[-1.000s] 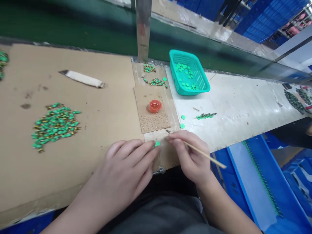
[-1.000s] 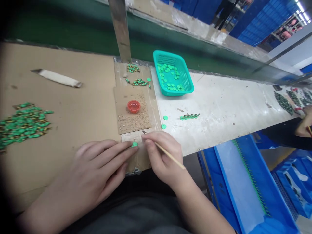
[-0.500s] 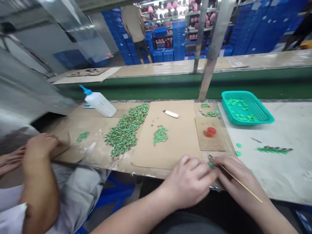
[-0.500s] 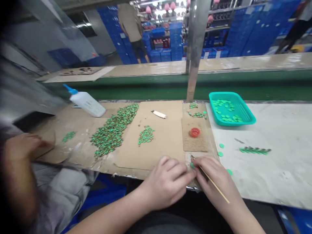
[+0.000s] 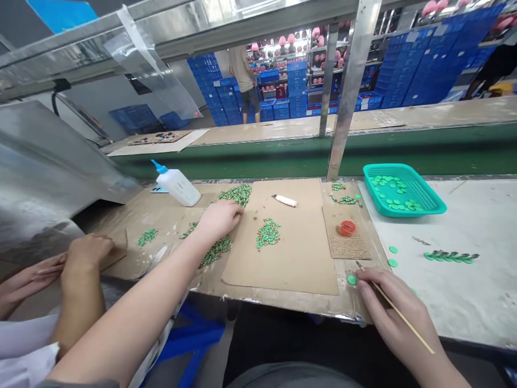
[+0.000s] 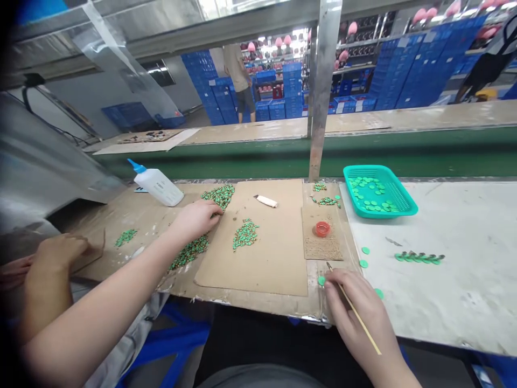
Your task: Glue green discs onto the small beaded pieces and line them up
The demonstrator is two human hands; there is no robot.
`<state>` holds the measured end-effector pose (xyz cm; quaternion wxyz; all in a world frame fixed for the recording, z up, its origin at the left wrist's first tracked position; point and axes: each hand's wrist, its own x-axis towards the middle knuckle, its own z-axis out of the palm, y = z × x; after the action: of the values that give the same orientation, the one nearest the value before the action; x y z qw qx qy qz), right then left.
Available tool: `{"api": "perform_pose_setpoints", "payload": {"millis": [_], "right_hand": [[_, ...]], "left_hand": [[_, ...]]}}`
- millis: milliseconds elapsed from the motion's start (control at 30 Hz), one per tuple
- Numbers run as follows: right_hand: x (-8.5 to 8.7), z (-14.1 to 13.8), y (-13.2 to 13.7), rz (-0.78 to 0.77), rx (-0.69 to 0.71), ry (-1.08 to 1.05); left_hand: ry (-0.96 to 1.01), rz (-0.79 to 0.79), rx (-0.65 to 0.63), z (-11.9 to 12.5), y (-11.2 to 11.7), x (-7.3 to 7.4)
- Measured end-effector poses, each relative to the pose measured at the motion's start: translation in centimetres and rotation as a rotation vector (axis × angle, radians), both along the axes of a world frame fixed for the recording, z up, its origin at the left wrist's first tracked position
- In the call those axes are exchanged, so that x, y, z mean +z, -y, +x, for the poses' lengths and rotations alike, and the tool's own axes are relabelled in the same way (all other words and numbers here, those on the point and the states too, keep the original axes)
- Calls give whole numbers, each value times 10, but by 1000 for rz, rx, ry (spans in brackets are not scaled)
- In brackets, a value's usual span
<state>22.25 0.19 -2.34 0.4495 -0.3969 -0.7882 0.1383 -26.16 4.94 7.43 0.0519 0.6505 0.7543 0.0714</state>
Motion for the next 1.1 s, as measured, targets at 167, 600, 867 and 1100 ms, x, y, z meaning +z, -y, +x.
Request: {"api": "perform_pose_setpoints", "payload": {"millis": [167, 600, 867, 1100], "right_hand": [[5, -2, 1, -12, 1, -33], [40, -21, 19, -421, -30, -340], [116, -70, 22, -1170, 323, -989], [98, -56, 27, -1248, 348, -1100]], "left_hand": [[160, -37, 73, -2, -1, 0], [852, 143, 0, 91, 54, 44], [976, 263, -254, 199, 85, 39], [1282, 327, -144, 239, 100, 0]]}}
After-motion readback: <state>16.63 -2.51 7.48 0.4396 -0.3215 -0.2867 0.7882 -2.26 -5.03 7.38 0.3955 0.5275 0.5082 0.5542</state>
